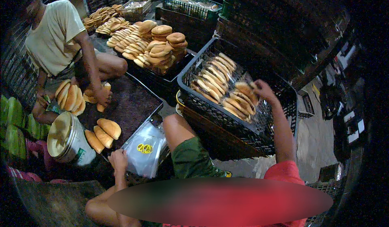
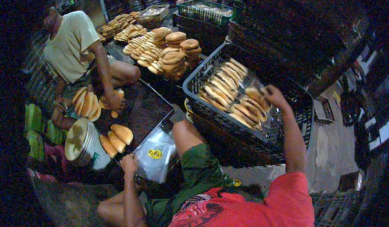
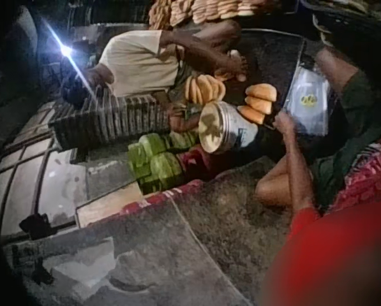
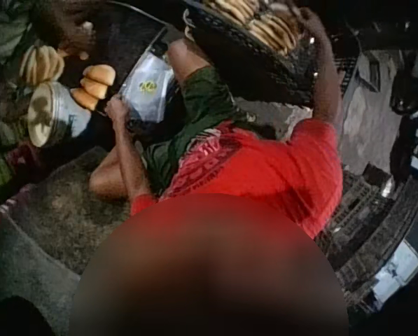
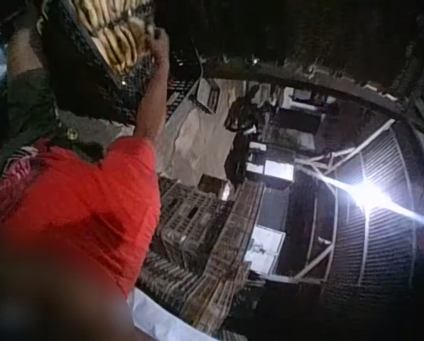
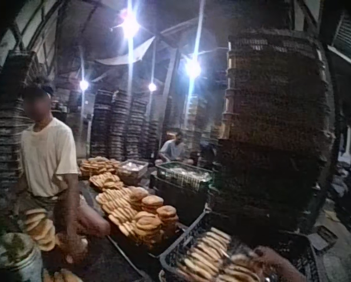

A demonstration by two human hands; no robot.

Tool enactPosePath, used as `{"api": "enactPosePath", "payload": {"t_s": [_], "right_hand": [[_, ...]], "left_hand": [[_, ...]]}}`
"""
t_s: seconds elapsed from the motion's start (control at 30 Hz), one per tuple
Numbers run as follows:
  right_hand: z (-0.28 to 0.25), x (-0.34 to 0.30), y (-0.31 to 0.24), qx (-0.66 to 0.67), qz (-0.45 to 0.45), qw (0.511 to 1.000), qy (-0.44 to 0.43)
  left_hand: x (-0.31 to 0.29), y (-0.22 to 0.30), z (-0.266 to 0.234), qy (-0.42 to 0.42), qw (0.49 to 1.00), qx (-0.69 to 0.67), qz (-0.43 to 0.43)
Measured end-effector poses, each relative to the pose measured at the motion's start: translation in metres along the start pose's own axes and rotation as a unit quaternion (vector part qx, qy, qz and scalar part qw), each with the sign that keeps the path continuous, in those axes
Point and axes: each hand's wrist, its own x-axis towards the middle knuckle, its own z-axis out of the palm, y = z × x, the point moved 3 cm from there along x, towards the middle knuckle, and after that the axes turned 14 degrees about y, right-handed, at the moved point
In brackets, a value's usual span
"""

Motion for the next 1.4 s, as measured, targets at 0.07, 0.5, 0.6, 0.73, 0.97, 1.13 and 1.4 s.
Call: {"api": "enactPosePath", "payload": {"t_s": [0.07,0.5,0.6,0.73,0.97,1.13,1.4], "right_hand": [[0.034,-0.007,0.023,0.043,0.012,0.996,-0.076],[0.062,-0.032,-0.076,-0.215,-0.243,0.942,0.086],[0.055,-0.044,-0.179,-0.030,-0.292,0.916,0.274],[0.191,-0.113,-0.345,0.347,-0.230,0.906,-0.080],[0.440,-0.137,-0.534,-0.012,-0.216,0.967,-0.137],[0.457,-0.078,-0.485,0.092,-0.111,0.939,-0.312],[0.455,-0.072,-0.351,0.312,0.153,0.798,-0.492]], "left_hand": [[-0.002,0.001,-0.002,0.027,0.999,0.003,-0.045],[0.013,-0.007,-0.079,0.119,0.911,-0.313,-0.240],[0.022,-0.020,-0.106,0.225,0.837,-0.366,-0.339],[0.035,-0.029,-0.108,0.267,0.669,-0.595,-0.358],[0.028,-0.037,-0.124,0.253,0.540,-0.709,-0.376],[0.030,-0.039,-0.122,0.208,0.506,-0.733,-0.404],[0.037,-0.016,-0.071,0.171,0.495,-0.718,-0.458]]}}
